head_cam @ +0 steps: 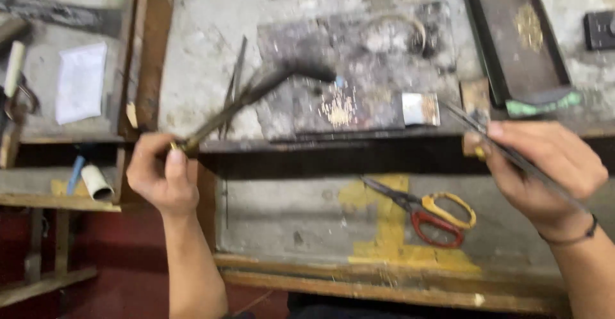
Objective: Heating small metal granules on a soldering block using a blowtorch and manipulating them with tweezers.
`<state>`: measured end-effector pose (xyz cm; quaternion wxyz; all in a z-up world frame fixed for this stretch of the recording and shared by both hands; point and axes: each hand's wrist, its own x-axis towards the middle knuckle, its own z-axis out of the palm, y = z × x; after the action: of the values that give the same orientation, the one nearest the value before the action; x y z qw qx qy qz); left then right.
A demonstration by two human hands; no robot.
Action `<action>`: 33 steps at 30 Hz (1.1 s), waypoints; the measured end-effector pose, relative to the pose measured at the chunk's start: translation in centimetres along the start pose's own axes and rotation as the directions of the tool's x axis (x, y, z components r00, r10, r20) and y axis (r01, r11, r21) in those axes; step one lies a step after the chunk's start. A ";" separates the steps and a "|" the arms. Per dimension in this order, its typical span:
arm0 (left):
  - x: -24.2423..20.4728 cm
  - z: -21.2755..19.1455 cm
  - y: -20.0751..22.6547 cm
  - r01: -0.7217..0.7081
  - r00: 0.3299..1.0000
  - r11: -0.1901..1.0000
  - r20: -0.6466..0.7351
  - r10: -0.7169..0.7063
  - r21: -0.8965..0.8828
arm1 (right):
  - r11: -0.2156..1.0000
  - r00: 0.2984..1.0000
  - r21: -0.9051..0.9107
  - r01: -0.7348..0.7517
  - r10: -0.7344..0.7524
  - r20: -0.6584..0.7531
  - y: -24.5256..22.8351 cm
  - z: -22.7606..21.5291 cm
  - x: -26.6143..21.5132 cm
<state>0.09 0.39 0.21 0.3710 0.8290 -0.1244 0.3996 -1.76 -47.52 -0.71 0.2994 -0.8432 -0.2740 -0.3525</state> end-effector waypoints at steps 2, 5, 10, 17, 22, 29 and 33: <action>-0.4 0.4 0.4 -0.008 1.000 1.000 -0.011 0.008 -0.015 | 0.999 1.000 0.038 0.004 -0.004 -0.012 0.1 0.4 -1.0; -0.1 0.8 1.0 -0.062 0.997 0.998 -0.045 0.062 0.004 | 0.993 0.999 0.116 0.025 -0.019 -0.047 0.1 0.8 -0.6; 0.4 1.3 1.5 -0.047 0.999 0.999 0.003 0.047 -0.002 | 0.990 0.997 0.142 -0.010 0.020 -0.070 0.3 1.1 -1.3; 0.7 1.2 1.5 -0.051 0.998 0.999 0.027 0.051 -0.014 | 0.969 0.974 0.118 -0.215 0.221 -0.045 2.9 0.9 -4.0; 0.7 0.9 1.5 -0.034 0.999 0.999 0.041 0.034 -0.014 | 0.963 0.970 0.130 -0.238 0.243 -0.028 3.7 1.3 -5.3; 2.2 0.7 1.1 -0.075 0.994 0.996 0.080 0.078 -0.036 | 0.834 0.858 0.201 -0.513 0.507 0.083 2.4 1.4 -1.3; 1.5 0.7 0.6 -0.045 0.991 0.999 0.124 0.044 0.001 | 0.892 0.896 0.177 -0.415 0.368 0.247 1.1 1.9 4.7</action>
<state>1.18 -0.43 1.40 0.3520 0.8500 -0.1649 0.3556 2.65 -45.76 1.45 0.4280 -0.8737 -0.1655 -0.1615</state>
